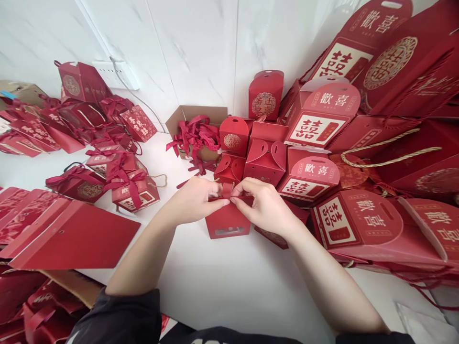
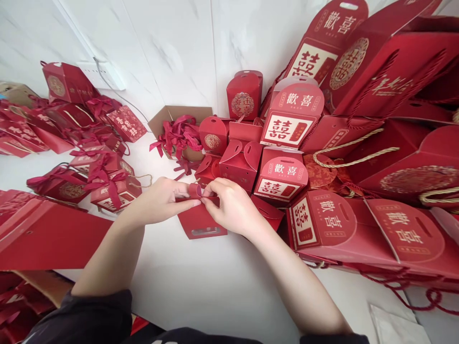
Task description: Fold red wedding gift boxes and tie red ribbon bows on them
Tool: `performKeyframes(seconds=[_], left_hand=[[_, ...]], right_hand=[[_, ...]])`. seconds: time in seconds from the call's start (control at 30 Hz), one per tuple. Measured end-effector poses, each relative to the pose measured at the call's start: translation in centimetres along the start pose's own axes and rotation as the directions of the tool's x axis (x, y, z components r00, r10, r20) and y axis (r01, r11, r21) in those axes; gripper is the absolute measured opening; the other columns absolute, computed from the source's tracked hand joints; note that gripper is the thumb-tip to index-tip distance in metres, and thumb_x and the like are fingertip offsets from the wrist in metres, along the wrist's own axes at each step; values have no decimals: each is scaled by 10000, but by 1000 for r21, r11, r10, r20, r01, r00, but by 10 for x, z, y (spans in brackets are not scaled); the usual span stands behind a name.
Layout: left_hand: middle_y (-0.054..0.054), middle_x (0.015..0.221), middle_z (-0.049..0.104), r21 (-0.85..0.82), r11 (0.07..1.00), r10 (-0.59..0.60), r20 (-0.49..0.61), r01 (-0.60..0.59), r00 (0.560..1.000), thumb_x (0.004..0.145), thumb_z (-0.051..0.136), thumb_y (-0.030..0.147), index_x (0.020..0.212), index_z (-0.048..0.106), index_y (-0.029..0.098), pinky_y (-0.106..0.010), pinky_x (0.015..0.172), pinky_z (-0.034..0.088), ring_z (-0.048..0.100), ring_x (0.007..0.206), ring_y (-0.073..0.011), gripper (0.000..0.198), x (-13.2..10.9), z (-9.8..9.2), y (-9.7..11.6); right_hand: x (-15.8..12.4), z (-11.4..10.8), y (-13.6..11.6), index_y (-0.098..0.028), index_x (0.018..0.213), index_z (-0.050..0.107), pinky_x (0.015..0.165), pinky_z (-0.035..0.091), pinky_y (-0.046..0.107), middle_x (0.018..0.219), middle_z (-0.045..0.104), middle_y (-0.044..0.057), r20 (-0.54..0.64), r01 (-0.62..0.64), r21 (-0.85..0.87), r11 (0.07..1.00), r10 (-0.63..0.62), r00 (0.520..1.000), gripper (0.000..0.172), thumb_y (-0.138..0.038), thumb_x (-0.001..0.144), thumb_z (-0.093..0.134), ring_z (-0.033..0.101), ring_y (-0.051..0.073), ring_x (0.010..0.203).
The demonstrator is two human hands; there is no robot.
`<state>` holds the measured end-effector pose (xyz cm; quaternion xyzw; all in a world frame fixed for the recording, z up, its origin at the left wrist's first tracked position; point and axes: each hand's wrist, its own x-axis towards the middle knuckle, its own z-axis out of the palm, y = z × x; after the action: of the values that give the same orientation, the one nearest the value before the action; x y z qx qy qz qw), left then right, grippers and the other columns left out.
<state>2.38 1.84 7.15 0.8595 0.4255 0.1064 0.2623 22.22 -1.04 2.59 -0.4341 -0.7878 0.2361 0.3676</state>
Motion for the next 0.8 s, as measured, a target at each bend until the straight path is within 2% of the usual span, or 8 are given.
performKeyframes(seconds=[0.07, 0.17, 0.27, 0.43, 0.57, 0.63, 0.8], left_hand=[[32, 534, 346, -1, 1000, -2, 36, 2, 999, 831, 564, 316, 646, 559, 156, -253, 497, 194, 273, 507, -94, 245, 3, -1, -3], [40, 553, 233, -38, 999, -25, 100, 29, 995, 829, 571, 332, 576, 364, 171, -259, 493, 163, 209, 515, -88, 364, 6, -3, -9], [40, 574, 213, -63, 998, 9, 139, 0, 990, 855, 546, 357, 592, 273, 176, -255, 493, 176, 211, 521, -85, 420, 7, -6, -16], [30, 611, 390, -52, 998, 51, 177, -43, 983, 899, 481, 316, 663, 479, 163, -240, 523, 276, 334, 552, -95, 282, 1, -13, -22], [-7, 815, 624, -77, 997, 36, 152, -25, 988, 850, 586, 362, 856, 626, 166, -232, 607, 383, 527, 699, -135, 200, -2, -13, -18], [-14, 848, 645, -101, 995, 20, 106, -9, 994, 812, 646, 408, 895, 640, 170, -231, 629, 403, 554, 736, -148, 252, -2, -10, -14], [20, 675, 551, -157, 987, -7, 63, 17, 998, 837, 627, 413, 777, 627, 159, -217, 559, 352, 454, 611, -105, 261, 1, -5, -11]], right_hand=[[1, 1, 2, -194, 829, 577, 715, 449, 296, 843, 630, 33, 1, 16, 16, 1000, -16, 1000, 63, -140, 860, 570, 582, 178, 782], [1, 2, 2, -195, 829, 574, 717, 452, 288, 849, 628, 29, 2, 28, 47, 998, -28, 1000, 69, -134, 862, 570, 586, 173, 792], [1, 2, 2, -192, 841, 584, 702, 453, 278, 875, 634, 30, 6, 15, 67, 998, -15, 1000, 82, -121, 868, 555, 592, 165, 796], [-1, -5, 4, -193, 946, 645, 730, 463, 283, 978, 662, 32, 67, -47, 96, 994, 41, 997, 157, -106, 875, 534, 620, 163, 855], [-4, -13, 6, -212, 1014, 661, 767, 477, 303, 1034, 669, 36, 143, -91, 110, 990, 75, 987, 174, -160, 897, 543, 630, 177, 899], [-4, -14, 5, -211, 1014, 650, 780, 477, 305, 1038, 667, 37, 119, -78, 104, 992, 65, 991, 150, -183, 903, 554, 625, 175, 900], [-5, -12, 1, -216, 961, 627, 686, 454, 277, 976, 658, 20, 118, -79, 88, 993, 69, 991, 81, -255, 923, 567, 601, 155, 801]])
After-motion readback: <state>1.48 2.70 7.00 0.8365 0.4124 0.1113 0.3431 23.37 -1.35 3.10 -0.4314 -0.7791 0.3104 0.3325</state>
